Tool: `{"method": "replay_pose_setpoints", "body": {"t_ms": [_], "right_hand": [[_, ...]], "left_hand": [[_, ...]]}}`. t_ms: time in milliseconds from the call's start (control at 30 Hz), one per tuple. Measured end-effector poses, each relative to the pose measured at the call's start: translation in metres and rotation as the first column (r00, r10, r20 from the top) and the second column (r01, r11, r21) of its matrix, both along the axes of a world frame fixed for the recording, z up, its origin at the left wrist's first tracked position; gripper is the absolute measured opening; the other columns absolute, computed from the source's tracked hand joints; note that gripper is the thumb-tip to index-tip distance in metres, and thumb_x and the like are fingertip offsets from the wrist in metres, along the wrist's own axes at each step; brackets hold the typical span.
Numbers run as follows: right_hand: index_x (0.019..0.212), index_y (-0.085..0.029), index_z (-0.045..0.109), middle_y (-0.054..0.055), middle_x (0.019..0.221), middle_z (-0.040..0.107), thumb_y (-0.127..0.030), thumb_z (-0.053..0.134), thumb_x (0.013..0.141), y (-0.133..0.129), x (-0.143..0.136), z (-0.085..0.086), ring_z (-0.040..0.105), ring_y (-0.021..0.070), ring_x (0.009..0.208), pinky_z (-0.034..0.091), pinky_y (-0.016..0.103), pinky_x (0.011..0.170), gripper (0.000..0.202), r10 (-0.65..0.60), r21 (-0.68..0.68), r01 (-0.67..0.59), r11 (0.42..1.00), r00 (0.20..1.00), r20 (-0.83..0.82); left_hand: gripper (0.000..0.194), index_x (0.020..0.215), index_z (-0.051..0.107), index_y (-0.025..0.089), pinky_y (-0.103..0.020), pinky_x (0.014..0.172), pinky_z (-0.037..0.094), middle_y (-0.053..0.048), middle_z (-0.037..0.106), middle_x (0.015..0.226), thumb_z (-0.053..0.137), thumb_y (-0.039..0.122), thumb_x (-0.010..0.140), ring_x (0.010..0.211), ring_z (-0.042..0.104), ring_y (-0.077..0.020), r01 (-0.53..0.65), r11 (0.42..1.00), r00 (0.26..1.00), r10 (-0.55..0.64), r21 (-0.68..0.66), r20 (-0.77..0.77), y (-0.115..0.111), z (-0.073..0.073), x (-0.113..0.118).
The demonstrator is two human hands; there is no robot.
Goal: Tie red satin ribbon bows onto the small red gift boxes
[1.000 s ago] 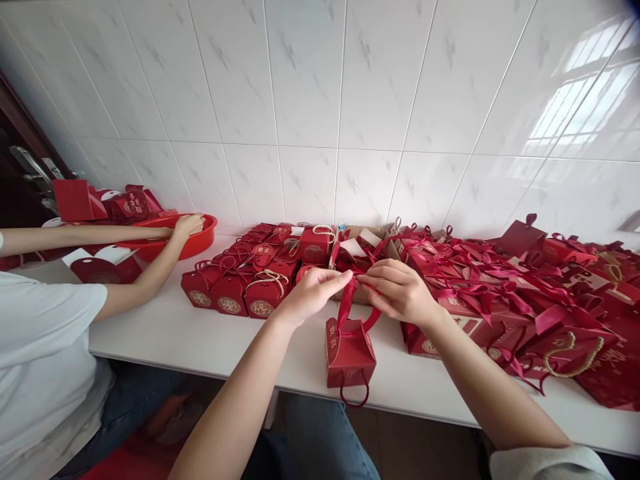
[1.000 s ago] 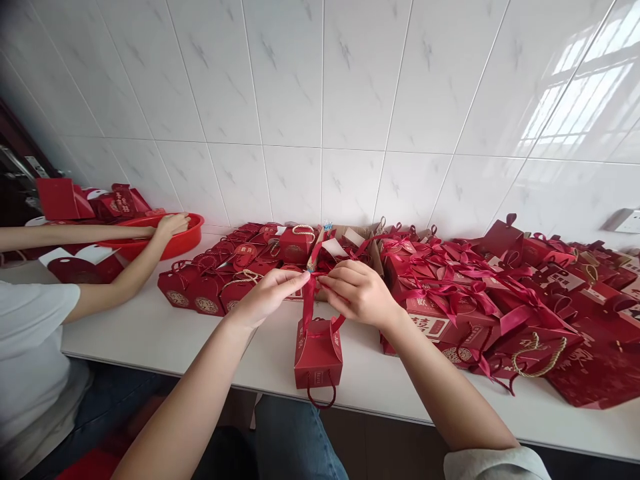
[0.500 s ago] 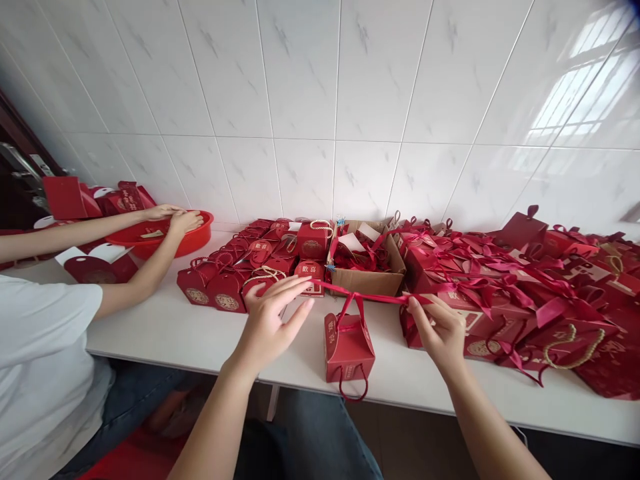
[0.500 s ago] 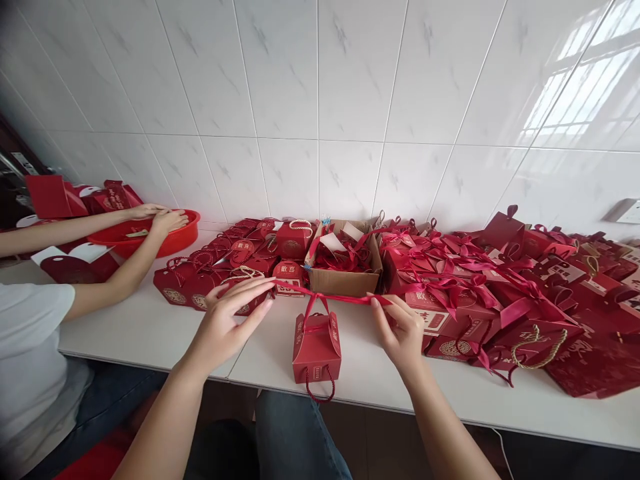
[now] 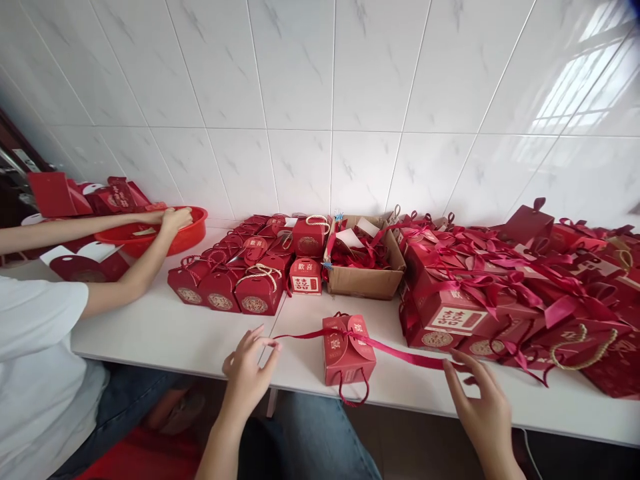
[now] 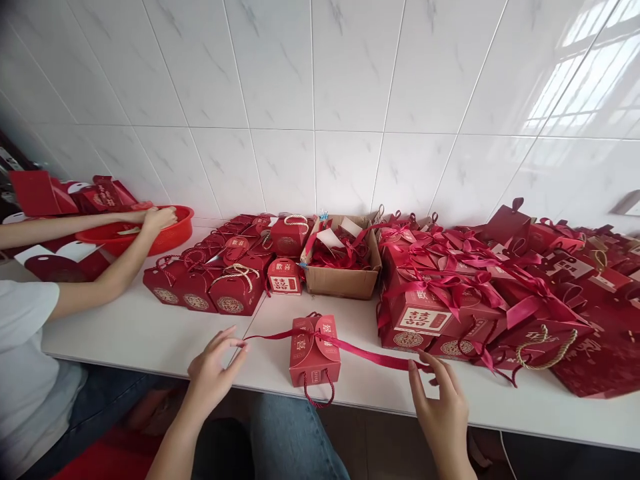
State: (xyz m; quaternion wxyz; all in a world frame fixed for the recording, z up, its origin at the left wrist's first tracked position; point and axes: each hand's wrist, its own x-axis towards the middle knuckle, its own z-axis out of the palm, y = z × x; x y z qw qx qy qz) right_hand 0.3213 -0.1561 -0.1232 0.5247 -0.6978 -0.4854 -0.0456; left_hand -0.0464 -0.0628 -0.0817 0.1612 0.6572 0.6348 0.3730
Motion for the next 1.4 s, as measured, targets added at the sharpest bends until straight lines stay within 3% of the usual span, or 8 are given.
{"method": "replay_pose_setpoints", "body": {"t_ms": [67, 133, 267, 433, 700, 867, 1167, 1400], "right_hand": [[0.096, -0.017, 0.064, 0.011, 0.090, 0.066, -0.045, 0.060, 0.083, 0.004, -0.014, 0.012, 0.062, 0.0254, 0.077, 0.050, 0.039, 0.070, 0.031, 0.054, 0.071, -0.056, 0.996, 0.998, 0.023], [0.092, -0.020, 0.064, 0.010, 0.093, 0.065, -0.039, 0.057, 0.086, 0.012, -0.030, 0.023, 0.062, 0.0252, 0.085, 0.050, 0.037, 0.075, 0.021, 0.248, 0.053, -0.247, 0.968, 0.968, -0.018], [0.091, -0.020, 0.063, 0.010, 0.097, 0.064, -0.039, 0.056, 0.088, 0.040, -0.056, 0.032, 0.060, 0.0247, 0.092, 0.048, 0.036, 0.080, 0.021, 0.500, -0.037, -0.529, 0.848, 0.821, -0.278], [0.079, -0.018, 0.053, 0.003, 0.076, 0.056, -0.051, 0.057, 0.085, 0.073, -0.068, 0.025, 0.053, 0.0166, 0.071, 0.043, 0.028, 0.066, 0.034, 0.588, -0.035, -0.728, 0.685, 0.580, -0.564], [0.062, -0.019, 0.038, -0.006, 0.057, 0.032, -0.056, 0.058, 0.082, 0.075, -0.066, 0.024, 0.028, 0.0081, 0.053, 0.022, 0.023, 0.050, 0.046, 0.577, -0.044, -0.845, 0.532, 0.400, -0.712], [0.057, -0.020, 0.027, -0.008, 0.051, 0.023, -0.055, 0.062, 0.079, 0.074, -0.062, 0.020, 0.017, 0.0072, 0.050, 0.012, 0.026, 0.049, 0.054, 0.529, -0.047, -0.848, 0.528, 0.371, -0.763], [0.062, -0.021, 0.030, -0.009, 0.051, 0.023, -0.058, 0.059, 0.080, 0.071, -0.054, 0.020, 0.015, 0.0067, 0.048, 0.009, 0.026, 0.047, 0.050, 0.478, -0.093, -0.868, 0.488, 0.355, -0.803], [0.062, -0.020, 0.035, -0.008, 0.053, 0.025, -0.059, 0.059, 0.080, 0.073, -0.054, 0.025, 0.017, 0.0075, 0.050, 0.011, 0.026, 0.048, 0.049, 0.526, -0.088, -0.878, 0.470, 0.360, -0.770]], "left_hand": [[0.021, 0.086, 0.061, 0.022, -0.048, 0.106, 0.037, -0.011, 0.059, 0.129, 0.055, 0.042, 0.081, 0.129, 0.046, -0.0327, 0.074, 0.996, 0.996, -0.076, 0.049, 0.035, 0.002, 0.006, 0.020], [0.024, 0.098, 0.059, 0.023, -0.042, 0.105, 0.039, -0.010, 0.058, 0.127, 0.056, 0.041, 0.082, 0.125, 0.050, -0.0286, 0.186, 0.981, 0.979, -0.190, 0.055, 0.074, 0.004, 0.011, 0.039], [0.033, 0.108, 0.053, 0.024, -0.038, 0.098, 0.045, -0.008, 0.060, 0.116, 0.059, 0.043, 0.082, 0.113, 0.058, -0.0253, 0.325, 0.946, 0.934, -0.320, -0.005, 0.160, 0.010, 0.013, 0.065], [0.030, 0.103, 0.050, 0.023, -0.035, 0.093, 0.046, -0.006, 0.058, 0.107, 0.059, 0.042, 0.083, 0.102, 0.058, -0.0217, 0.409, 0.906, 0.890, -0.370, -0.107, 0.266, 0.015, 0.011, 0.074], [0.029, 0.078, 0.057, 0.019, -0.028, 0.068, 0.043, 0.000, 0.056, 0.075, 0.062, 0.047, 0.078, 0.074, 0.055, -0.0184, 0.489, 0.833, 0.837, -0.366, -0.257, 0.406, 0.019, 0.018, 0.077], [0.041, 0.063, 0.042, 0.019, -0.023, 0.056, 0.028, 0.007, 0.031, 0.061, 0.072, 0.046, 0.068, 0.058, 0.034, -0.0100, 0.485, 0.834, 0.812, -0.316, -0.264, 0.491, 0.029, 0.009, 0.075], [0.050, 0.057, 0.031, 0.021, -0.024, 0.049, 0.016, 0.008, 0.024, 0.053, 0.057, 0.059, 0.076, 0.050, 0.022, -0.0086, 0.521, 0.796, 0.741, -0.242, -0.309, 0.627, 0.037, -0.017, 0.074], [0.046, 0.055, 0.043, 0.019, -0.024, 0.049, 0.022, 0.006, 0.033, 0.054, 0.063, 0.055, 0.073, 0.051, 0.029, -0.0095, 0.520, 0.814, 0.753, -0.292, -0.260, 0.590, 0.037, -0.003, 0.071]]}}
